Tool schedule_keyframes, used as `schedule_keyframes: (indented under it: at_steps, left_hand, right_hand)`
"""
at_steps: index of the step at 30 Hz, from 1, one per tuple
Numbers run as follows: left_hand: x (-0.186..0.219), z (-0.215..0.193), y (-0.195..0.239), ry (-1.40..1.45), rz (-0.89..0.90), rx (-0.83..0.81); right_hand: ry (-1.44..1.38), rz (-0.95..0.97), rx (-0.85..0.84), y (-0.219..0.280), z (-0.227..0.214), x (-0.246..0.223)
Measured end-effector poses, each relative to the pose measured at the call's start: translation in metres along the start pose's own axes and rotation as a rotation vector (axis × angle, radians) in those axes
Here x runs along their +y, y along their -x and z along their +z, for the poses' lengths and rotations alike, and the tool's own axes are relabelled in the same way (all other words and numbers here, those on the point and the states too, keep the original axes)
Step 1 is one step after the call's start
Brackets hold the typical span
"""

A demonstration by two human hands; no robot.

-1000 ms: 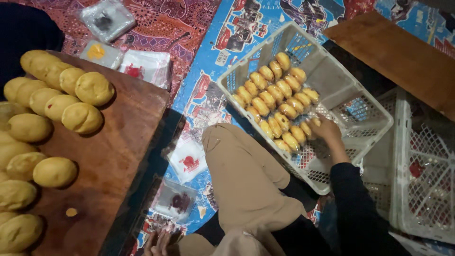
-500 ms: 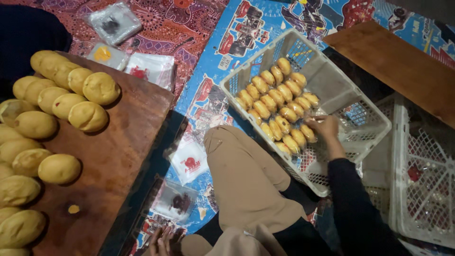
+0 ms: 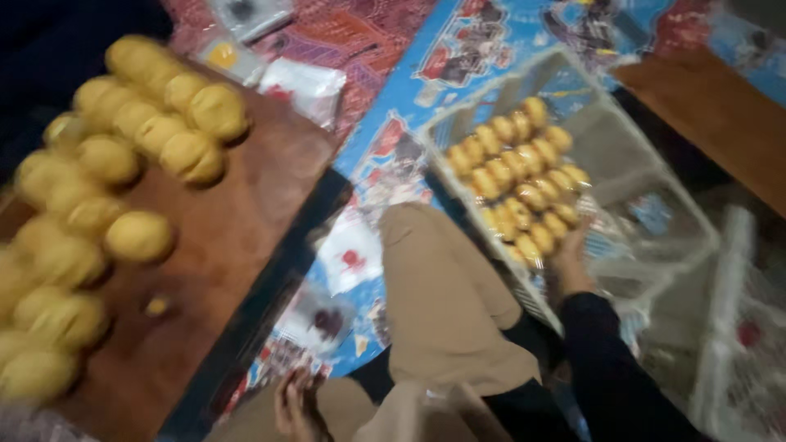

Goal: The person sits on the floor and repeatedly picks up round bread rolls from a wooden board, places each into a clear plastic bag, and sets the sealed bag into a white crate. Another person is also packaging rolls in the background.

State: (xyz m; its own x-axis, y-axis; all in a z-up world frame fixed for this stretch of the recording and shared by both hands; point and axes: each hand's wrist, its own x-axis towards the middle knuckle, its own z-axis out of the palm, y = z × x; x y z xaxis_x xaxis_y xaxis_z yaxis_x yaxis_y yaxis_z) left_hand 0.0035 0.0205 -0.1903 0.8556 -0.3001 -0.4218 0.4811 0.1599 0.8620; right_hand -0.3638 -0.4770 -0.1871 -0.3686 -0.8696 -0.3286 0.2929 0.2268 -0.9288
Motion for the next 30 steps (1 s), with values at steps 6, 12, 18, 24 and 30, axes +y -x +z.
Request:
schedule_keyframes:
  at_steps: [6,12,18,24,30]
  left_hand:
    - [0.021,-0.005,0.034,0.021,0.046,0.096]
    - [0.016,-0.039,0.053,-0.16,0.165,0.117]
    - [0.028,-0.072,0.084,-0.277,0.188,0.228]
    - [0.032,-0.034,0.053,-0.306,0.188,0.174]
    - [0.031,0.053,-0.027,-0.794,-0.107,0.069]
  right_hand:
    - [0.3,-0.63,-0.339,0.094,0.084,-0.057]
    - [0.742,-0.472,-1.97,0.331,0.212,0.147]
    - [1.051,-1.468,-1.807,0.364,0.242,0.274]
    - [1.297,-1.496,-2.018,0.372,0.242,0.257]
    - [1.047,-1.639,-1.953,0.372,0.181,0.153]
